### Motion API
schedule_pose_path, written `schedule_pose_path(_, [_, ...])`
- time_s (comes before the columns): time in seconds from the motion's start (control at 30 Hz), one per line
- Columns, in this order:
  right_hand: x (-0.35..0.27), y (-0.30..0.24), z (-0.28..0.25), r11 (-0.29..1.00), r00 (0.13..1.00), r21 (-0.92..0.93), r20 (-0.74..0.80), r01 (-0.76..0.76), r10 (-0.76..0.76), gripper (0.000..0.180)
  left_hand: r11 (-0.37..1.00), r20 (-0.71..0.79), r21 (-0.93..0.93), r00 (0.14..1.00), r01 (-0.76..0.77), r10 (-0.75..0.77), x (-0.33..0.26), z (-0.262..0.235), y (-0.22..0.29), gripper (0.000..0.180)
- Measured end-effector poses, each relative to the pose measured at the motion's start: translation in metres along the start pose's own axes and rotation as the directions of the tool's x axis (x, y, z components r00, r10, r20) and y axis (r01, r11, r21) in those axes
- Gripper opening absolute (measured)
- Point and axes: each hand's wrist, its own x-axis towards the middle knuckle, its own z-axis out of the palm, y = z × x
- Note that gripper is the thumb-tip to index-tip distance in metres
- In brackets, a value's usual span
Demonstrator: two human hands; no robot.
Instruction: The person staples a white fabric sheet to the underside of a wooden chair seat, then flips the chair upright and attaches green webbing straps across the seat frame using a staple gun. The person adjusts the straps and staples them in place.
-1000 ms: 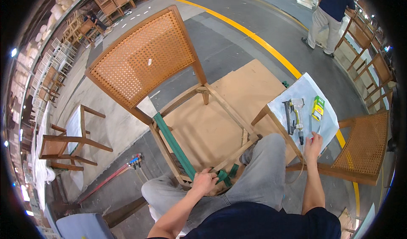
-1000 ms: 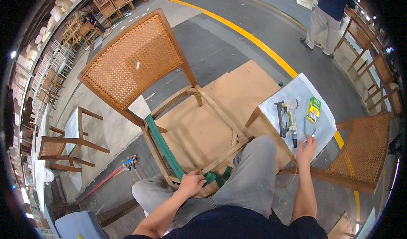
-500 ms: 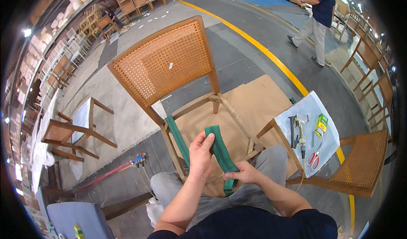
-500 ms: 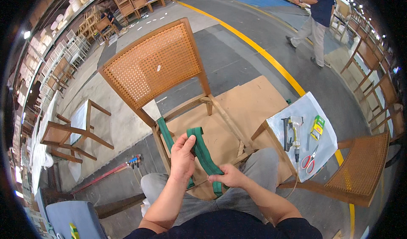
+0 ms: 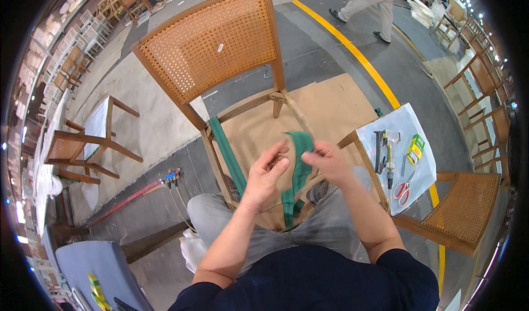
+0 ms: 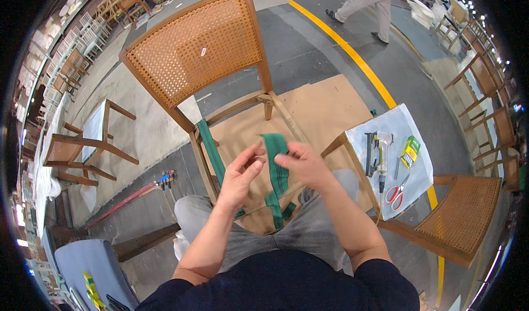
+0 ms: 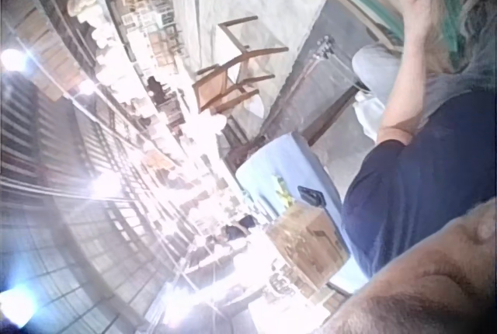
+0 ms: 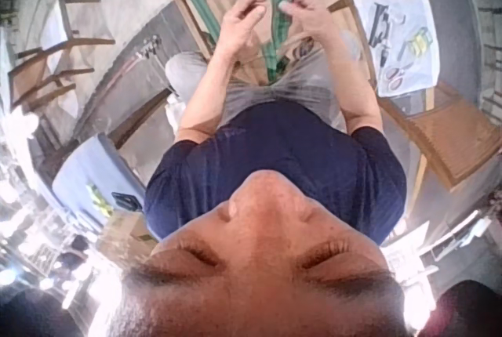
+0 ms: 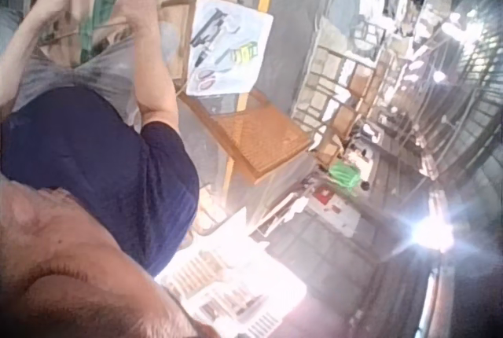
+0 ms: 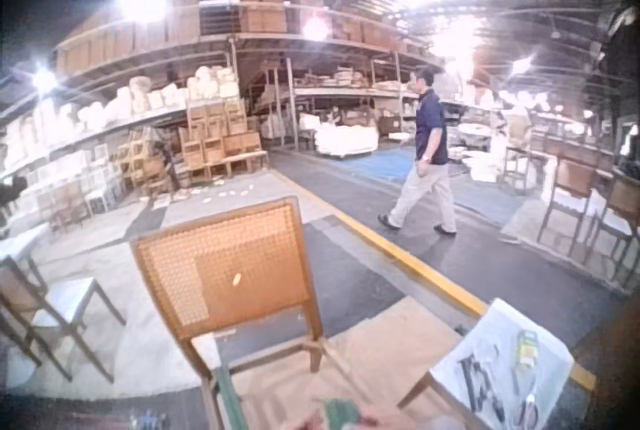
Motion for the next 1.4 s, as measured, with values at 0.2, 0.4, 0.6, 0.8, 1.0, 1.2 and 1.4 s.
schedule_pose_path(0.2, [0.004,-0.05,-0.005,0.935,0.98,0.294,-0.05,0.2,-0.194,0.024,0.743,0.181,0.569,0.828,0.351,-0.53,-0.023,-0.034,-0.075,0.07])
schedule_pose_path(0.4, [-0.008,-0.059,-0.049,0.851,0.899,0.3,-0.221,0.432,-0.378,0.021,0.786,0.4,-0.242,0.797,0.569,-0.453,-0.019,-0.062,-0.114,0.048])
schedule_pose_path(0.6, [-0.003,-0.046,-0.049,0.721,0.881,0.508,-0.238,0.472,-0.409,0.021,0.942,0.336,0.131,0.88,0.308,-0.335,-0.013,0.014,-0.11,0.04])
schedule_pose_path(0.8, [-0.011,-0.064,-0.083,0.696,0.806,0.413,-0.371,0.587,-0.46,0.018,0.739,0.296,-0.508,0.895,0.443,-0.333,-0.016,-0.054,-0.076,0.025])
schedule_pose_path(1.0, [-0.043,0.05,-0.056,0.877,0.841,0.145,-0.248,-0.459,0.481,0.039,0.878,0.117,-0.389,0.96,0.28,-0.254,-0.017,-0.052,-0.013,0.022])
schedule_pose_path(1.2, [0.015,0.047,0.042,0.771,0.935,0.531,0.246,-0.351,0.255,0.032,0.943,0.033,0.114,0.947,0.314,-0.319,-0.06,-0.014,-0.084,0.028])
schedule_pose_path(1.4, [0.039,0.0,0.017,0.883,0.994,0.459,0.001,-0.101,0.113,0.013,0.296,0.231,0.921,0.966,-0.255,0.116,-0.084,-0.016,-0.126,0.031])
